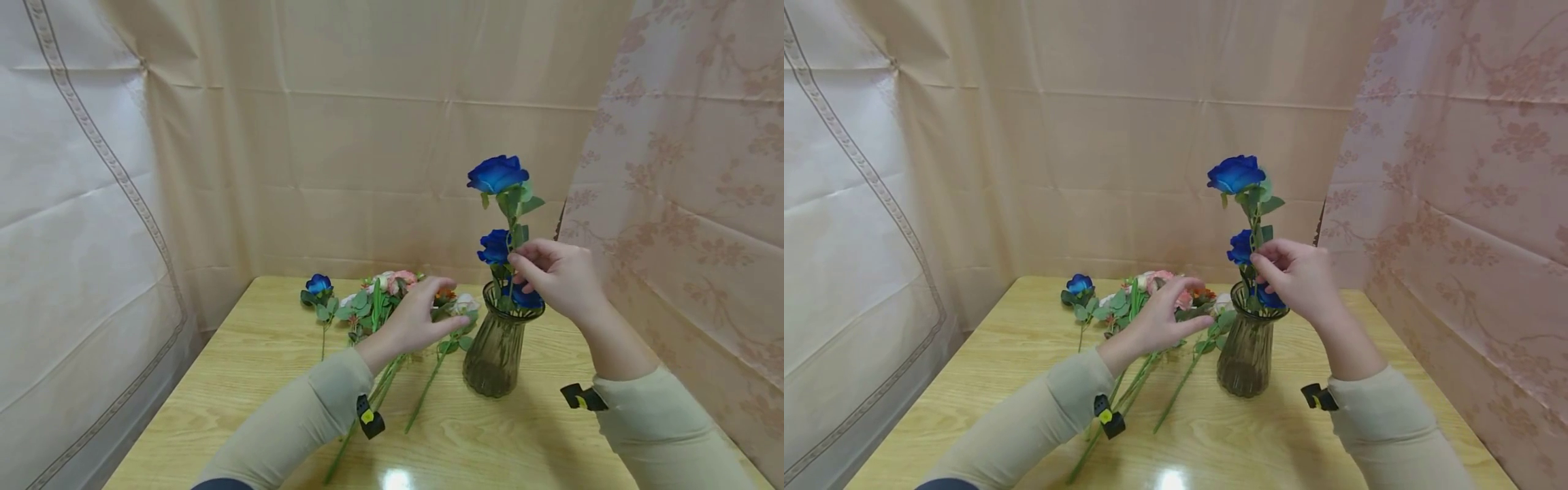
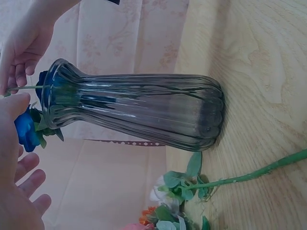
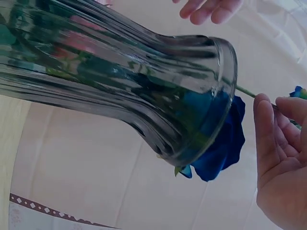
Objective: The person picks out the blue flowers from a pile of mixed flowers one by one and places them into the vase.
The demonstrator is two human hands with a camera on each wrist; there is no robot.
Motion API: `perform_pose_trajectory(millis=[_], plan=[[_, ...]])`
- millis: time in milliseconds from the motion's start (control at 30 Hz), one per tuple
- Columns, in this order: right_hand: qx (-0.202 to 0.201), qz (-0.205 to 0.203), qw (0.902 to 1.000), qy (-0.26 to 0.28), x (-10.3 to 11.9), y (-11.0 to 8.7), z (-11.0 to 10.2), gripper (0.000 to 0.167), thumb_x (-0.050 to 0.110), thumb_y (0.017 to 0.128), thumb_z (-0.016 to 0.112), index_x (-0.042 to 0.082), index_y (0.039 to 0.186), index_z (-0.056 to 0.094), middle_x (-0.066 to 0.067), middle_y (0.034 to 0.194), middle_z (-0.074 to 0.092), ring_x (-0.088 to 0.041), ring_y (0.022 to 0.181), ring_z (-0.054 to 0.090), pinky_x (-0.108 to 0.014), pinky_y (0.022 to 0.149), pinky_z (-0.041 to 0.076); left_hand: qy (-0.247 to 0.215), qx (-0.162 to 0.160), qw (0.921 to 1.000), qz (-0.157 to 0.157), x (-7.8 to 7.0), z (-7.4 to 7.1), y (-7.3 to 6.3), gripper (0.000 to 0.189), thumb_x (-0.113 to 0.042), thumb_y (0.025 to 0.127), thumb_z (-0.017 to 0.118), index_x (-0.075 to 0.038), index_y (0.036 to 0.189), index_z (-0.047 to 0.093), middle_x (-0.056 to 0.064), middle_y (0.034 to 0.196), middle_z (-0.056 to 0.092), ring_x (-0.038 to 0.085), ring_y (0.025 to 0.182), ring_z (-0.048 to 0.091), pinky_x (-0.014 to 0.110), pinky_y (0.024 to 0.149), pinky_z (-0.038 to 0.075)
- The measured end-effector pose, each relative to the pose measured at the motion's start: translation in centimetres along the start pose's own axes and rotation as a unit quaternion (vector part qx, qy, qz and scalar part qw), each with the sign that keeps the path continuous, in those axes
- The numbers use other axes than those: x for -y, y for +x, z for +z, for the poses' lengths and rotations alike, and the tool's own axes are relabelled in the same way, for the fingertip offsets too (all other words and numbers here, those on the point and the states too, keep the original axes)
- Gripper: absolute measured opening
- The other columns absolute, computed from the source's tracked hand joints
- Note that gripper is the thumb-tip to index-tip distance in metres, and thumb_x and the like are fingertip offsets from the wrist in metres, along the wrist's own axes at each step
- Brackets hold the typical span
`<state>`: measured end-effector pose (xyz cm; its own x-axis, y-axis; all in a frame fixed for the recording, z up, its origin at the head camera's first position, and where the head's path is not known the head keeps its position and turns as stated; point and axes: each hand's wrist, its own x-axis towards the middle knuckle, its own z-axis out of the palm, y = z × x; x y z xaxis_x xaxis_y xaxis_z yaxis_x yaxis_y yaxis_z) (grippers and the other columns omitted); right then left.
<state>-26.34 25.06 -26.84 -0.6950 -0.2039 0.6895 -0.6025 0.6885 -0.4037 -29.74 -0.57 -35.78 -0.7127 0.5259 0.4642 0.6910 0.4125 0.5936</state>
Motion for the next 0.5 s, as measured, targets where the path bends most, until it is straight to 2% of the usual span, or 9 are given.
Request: perform_pose_trajectory(millis=[133,367,500], plan=[[0.006,-0.01,0.9996,-0.025,0.0,-0.3,0.5,0.01,0.015,0.097,0.071,0.007,0.093,0.075,0.0,0.07,0.072,-0.009,0.052,0.065,-0.018,0.048,0.051,-0.011,0.005,0.9999,-0.004,0.4,0.1,-0.3,0.069,-0.052,0.095,0.069,-0.014,0.148,0.047,0.0,0.145,0.052,0.015,0.131,0.05,0.04,0.104,0.046],[-0.002,-0.04,0.9954,-0.087,-0.4,-0.7,1.5,0.009,0.015,0.094,0.074,0.01,0.087,0.077,0.004,0.068,0.07,-0.007,0.051,0.057,-0.025,0.046,0.047,-0.022,0.006,0.9997,0.009,1.0,0.3,-0.7,0.062,-0.046,0.095,0.071,-0.012,0.143,0.051,0.005,0.142,0.054,0.017,0.128,0.051,0.043,0.104,0.046],[-0.004,-0.045,0.9937,-0.103,-0.5,-1.1,1.9,0.009,0.014,0.093,0.075,0.01,0.085,0.077,0.004,0.068,0.069,-0.007,0.048,0.051,-0.028,0.044,0.044,-0.017,0.013,0.9998,-0.004,1.3,0.4,-1.1,0.062,-0.049,0.095,0.071,-0.014,0.143,0.051,0.005,0.142,0.053,0.016,0.128,0.05,0.042,0.105,0.046]])
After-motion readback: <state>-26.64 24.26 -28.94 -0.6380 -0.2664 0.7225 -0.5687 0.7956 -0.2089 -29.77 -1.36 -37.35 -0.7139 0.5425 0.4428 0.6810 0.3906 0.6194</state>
